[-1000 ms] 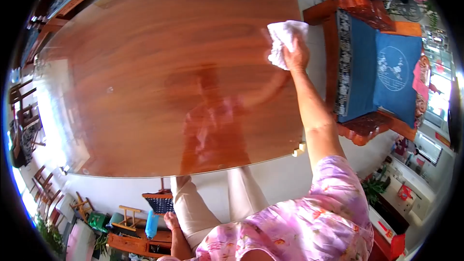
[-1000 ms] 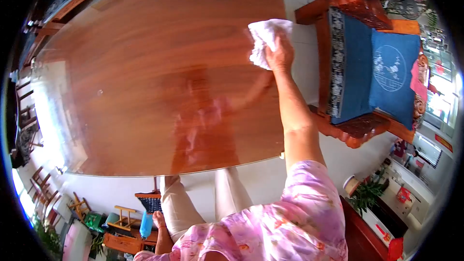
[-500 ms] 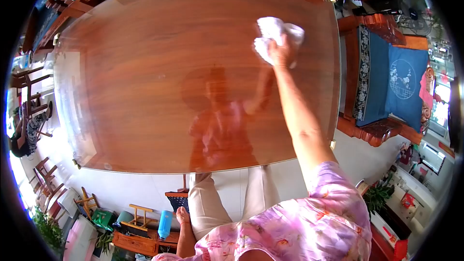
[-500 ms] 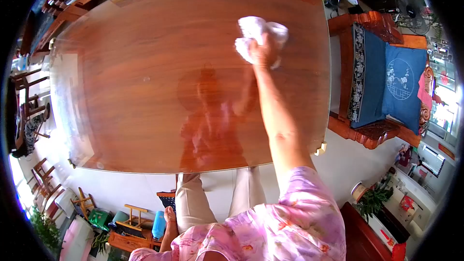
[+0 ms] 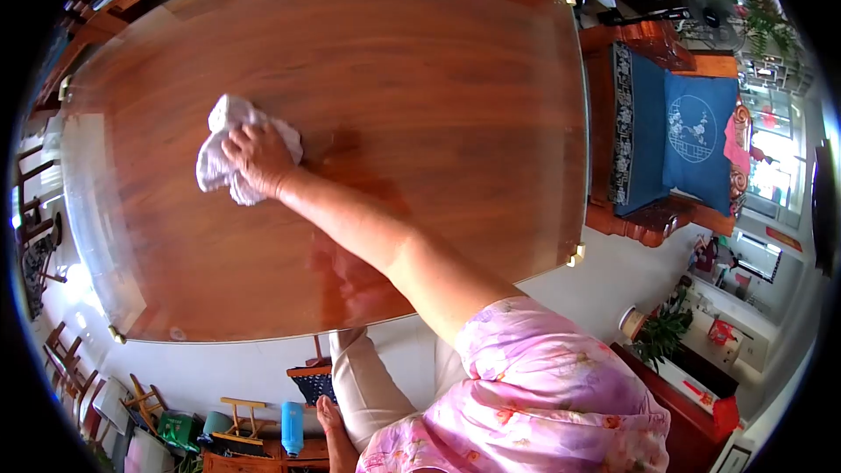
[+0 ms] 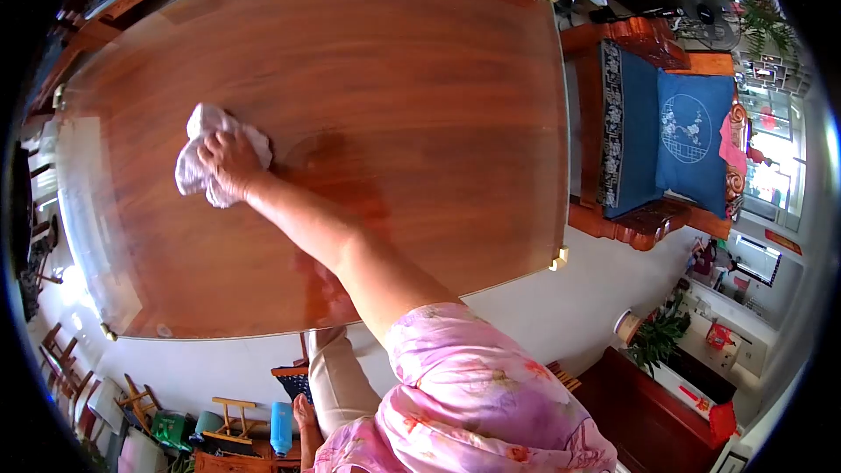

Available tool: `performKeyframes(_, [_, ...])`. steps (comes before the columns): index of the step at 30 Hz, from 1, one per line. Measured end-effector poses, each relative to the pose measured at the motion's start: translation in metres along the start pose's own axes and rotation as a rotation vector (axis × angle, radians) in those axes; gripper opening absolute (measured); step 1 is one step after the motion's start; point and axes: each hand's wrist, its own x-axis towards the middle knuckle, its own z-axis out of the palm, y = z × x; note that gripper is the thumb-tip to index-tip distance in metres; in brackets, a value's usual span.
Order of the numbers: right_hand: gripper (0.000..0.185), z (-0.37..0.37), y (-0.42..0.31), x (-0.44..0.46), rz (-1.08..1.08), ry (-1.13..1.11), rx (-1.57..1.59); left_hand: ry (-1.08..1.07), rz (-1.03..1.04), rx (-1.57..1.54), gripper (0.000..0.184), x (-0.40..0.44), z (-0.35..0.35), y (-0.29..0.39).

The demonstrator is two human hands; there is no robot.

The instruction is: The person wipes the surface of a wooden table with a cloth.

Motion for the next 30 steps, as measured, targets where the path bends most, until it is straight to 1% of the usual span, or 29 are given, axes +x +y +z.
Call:
performKeyframes(2, [0.021, -0.020, 0.051, 0.012, 0.082, -0.029, -0.018, -0.143, -0.057, 0.030, 0.040, -0.010, -0.003, 0.013])
performKeyframes(4, [0.019, 0.017, 0.133, 0.018, 0.314, 0.170, 0.075, -0.242, 0.018, 0.184, 0.042, -0.024, 0.002, 0.034])
performKeyframes(5, [0.020, -0.007, 0.172, 0.023, 0.497, 0.089, 0.113, -0.313, -0.007, 0.249, 0.043, -0.029, 0.009, 0.050])
performKeyframes(6, [0.022, -0.049, 0.211, 0.022, 0.682, 0.008, 0.153, -0.384, -0.033, 0.315, 0.043, -0.035, 0.017, 0.072])
performKeyframes(7, [0.025, -0.068, 0.249, 0.010, 0.600, 0.108, -0.088, -0.415, -0.135, 0.308, 0.052, -0.050, 0.035, 0.119])
performKeyframes(8, [0.028, -0.086, 0.283, -0.007, 0.514, 0.202, -0.331, -0.414, -0.073, 0.408, 0.057, -0.048, 0.045, 0.125])
performKeyframes(10, [0.031, -0.151, 0.333, -0.036, 0.678, 0.053, -0.351, -0.421, 0.059, 0.603, 0.069, -0.039, 0.071, 0.126])
performKeyframes(11, [0.031, -0.171, 0.362, -0.060, 0.737, 0.067, -0.397, -0.362, 0.113, 0.821, 0.090, -0.030, 0.086, 0.125])
performKeyframes(12, [0.032, -0.189, 0.387, -0.088, 0.797, 0.080, -0.440, -0.374, 0.040, 0.935, 0.093, -0.031, 0.103, 0.143])
performKeyframes(13, [0.035, -0.212, 0.404, -0.114, 0.906, 0.042, -0.447, -0.378, -0.036, 1.047, 0.096, -0.037, 0.125, 0.176])
performKeyframes(14, [0.038, -0.234, 0.419, -0.140, 1.014, 0.003, -0.447, -0.374, -0.117, 1.157, 0.099, -0.041, 0.137, 0.195])
performKeyframes(15, [0.042, -0.251, 0.432, -0.174, 1.027, 0.024, -0.495, -0.318, -0.093, 1.225, 0.094, -0.033, 0.146, 0.188])
performKeyframes(16, [0.047, -0.268, 0.441, -0.202, 1.037, 0.045, -0.544, -0.283, -0.114, 1.244, 0.095, -0.031, 0.154, 0.190])
performKeyframes(18, [0.053, -0.306, 0.422, -0.235, 1.321, 0.039, -0.534, -0.217, -0.153, 1.276, 0.096, -0.027, 0.170, 0.196])
performKeyframes(20, [0.053, -0.310, 0.424, -0.281, 1.359, 0.092, -0.681, -0.183, -0.136, 1.295, 0.097, -0.016, 0.174, 0.185])
performKeyframes(22, [0.052, -0.309, 0.411, -0.303, 1.364, 0.153, -0.702, -0.167, -0.133, 1.308, 0.097, -0.015, 0.176, 0.187])
performKeyframes(23, [0.052, -0.304, 0.410, -0.311, 1.251, 0.233, -0.698, -0.161, -0.142, 1.309, 0.096, -0.013, 0.176, 0.185])
performKeyframes(25, [0.053, -0.293, 0.414, -0.309, 1.302, 0.238, -0.634, -0.145, -0.158, 1.311, 0.096, -0.009, 0.175, 0.183])
performKeyframes(26, [0.053, -0.289, 0.414, -0.303, 1.327, 0.245, -0.602, -0.134, -0.161, 1.315, 0.092, -0.008, 0.174, 0.185])
performKeyframes(28, [0.055, -0.263, 0.414, -0.280, 1.126, 0.404, -0.611, -0.117, -0.165, 1.323, 0.085, -0.014, 0.178, 0.190])
performKeyframes(29, [0.050, -0.253, 0.411, -0.259, 1.089, 0.387, -0.586, -0.123, -0.156, 1.312, 0.081, -0.017, 0.178, 0.195])
performKeyframes(30, [0.048, -0.236, 0.411, -0.238, 1.077, 0.366, -0.573, -0.125, -0.146, 1.310, 0.082, -0.016, 0.177, 0.193])
